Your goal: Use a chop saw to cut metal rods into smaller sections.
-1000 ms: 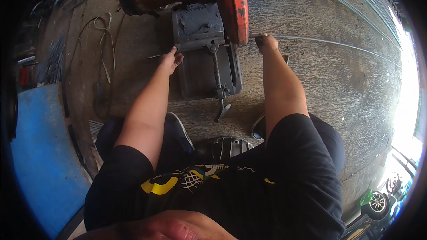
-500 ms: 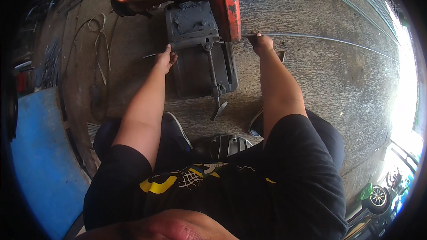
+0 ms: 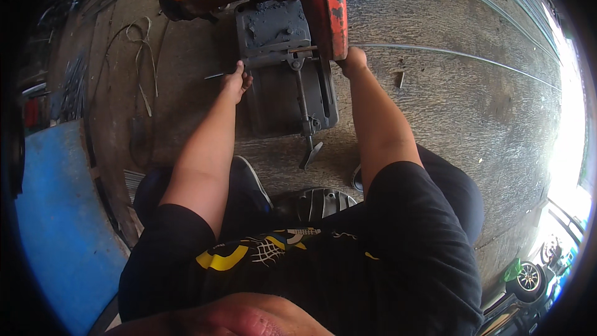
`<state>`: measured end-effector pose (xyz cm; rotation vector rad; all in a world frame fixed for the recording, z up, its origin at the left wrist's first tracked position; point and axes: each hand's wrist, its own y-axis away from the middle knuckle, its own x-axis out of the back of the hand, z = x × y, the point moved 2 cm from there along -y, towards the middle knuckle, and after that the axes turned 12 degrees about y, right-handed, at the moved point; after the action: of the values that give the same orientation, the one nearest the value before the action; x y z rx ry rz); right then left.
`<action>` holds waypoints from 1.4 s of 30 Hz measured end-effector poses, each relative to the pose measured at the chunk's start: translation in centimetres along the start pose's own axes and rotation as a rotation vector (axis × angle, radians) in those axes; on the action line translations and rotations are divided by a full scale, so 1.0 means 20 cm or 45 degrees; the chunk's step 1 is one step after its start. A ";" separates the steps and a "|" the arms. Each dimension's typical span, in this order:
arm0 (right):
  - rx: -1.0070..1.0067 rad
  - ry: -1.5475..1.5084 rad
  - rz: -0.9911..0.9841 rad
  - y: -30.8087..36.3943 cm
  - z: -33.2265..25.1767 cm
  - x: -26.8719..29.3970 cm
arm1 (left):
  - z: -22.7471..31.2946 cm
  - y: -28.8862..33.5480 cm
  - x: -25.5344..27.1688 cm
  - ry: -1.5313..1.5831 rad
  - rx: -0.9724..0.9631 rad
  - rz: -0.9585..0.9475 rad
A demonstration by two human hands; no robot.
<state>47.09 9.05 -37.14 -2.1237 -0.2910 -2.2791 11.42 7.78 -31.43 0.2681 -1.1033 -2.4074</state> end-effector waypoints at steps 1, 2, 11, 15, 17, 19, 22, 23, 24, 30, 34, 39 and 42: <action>0.003 -0.097 0.067 0.00 0.04 -0.05 | 0.00 0.00 0.00 0.001 0.001 0.003; 0.012 -0.112 0.089 0.00 0.08 -0.11 | -0.01 -0.01 0.00 0.022 -0.003 -0.002; -0.997 -2.198 0.281 -0.05 0.59 -0.33 | -0.03 -0.05 0.07 0.460 0.105 -0.169; -1.103 -2.499 0.395 -0.11 0.58 -0.24 | -0.04 -0.07 0.13 0.617 0.163 -0.154; -1.107 -2.595 0.478 -0.13 0.55 -0.20 | -0.04 -0.09 0.16 0.618 0.179 -0.131; -1.096 -2.618 0.567 -0.13 0.50 -0.18 | -0.04 -0.11 0.19 0.627 0.196 -0.133; -1.070 -2.427 0.572 -0.13 0.38 -0.20 | -0.04 -0.13 0.20 0.734 0.158 -0.114; -1.040 -2.159 0.480 -0.12 0.31 -0.22 | -0.05 -0.13 0.20 0.764 0.153 -0.108; -1.014 -1.962 0.357 -0.12 0.25 -0.25 | -0.06 -0.13 0.19 0.760 0.168 -0.108; -0.390 0.008 -0.147 -0.14 -0.10 -0.32 | -0.09 -0.11 0.17 0.572 0.154 -0.103; -0.924 -1.446 -0.150 -0.10 -0.07 -0.26 | -0.10 -0.13 0.16 0.514 0.113 -0.100; -1.066 -2.866 0.538 -0.05 0.23 0.03 | -0.10 -0.12 0.16 0.445 0.052 -0.171; -1.063 -3.006 0.704 -0.04 0.29 0.18 | -0.09 -0.11 0.17 0.508 0.085 -0.176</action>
<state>52.47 11.13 -33.37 -2.9666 1.1612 1.2597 8.35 6.18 -34.28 0.8313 -1.0049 -2.2949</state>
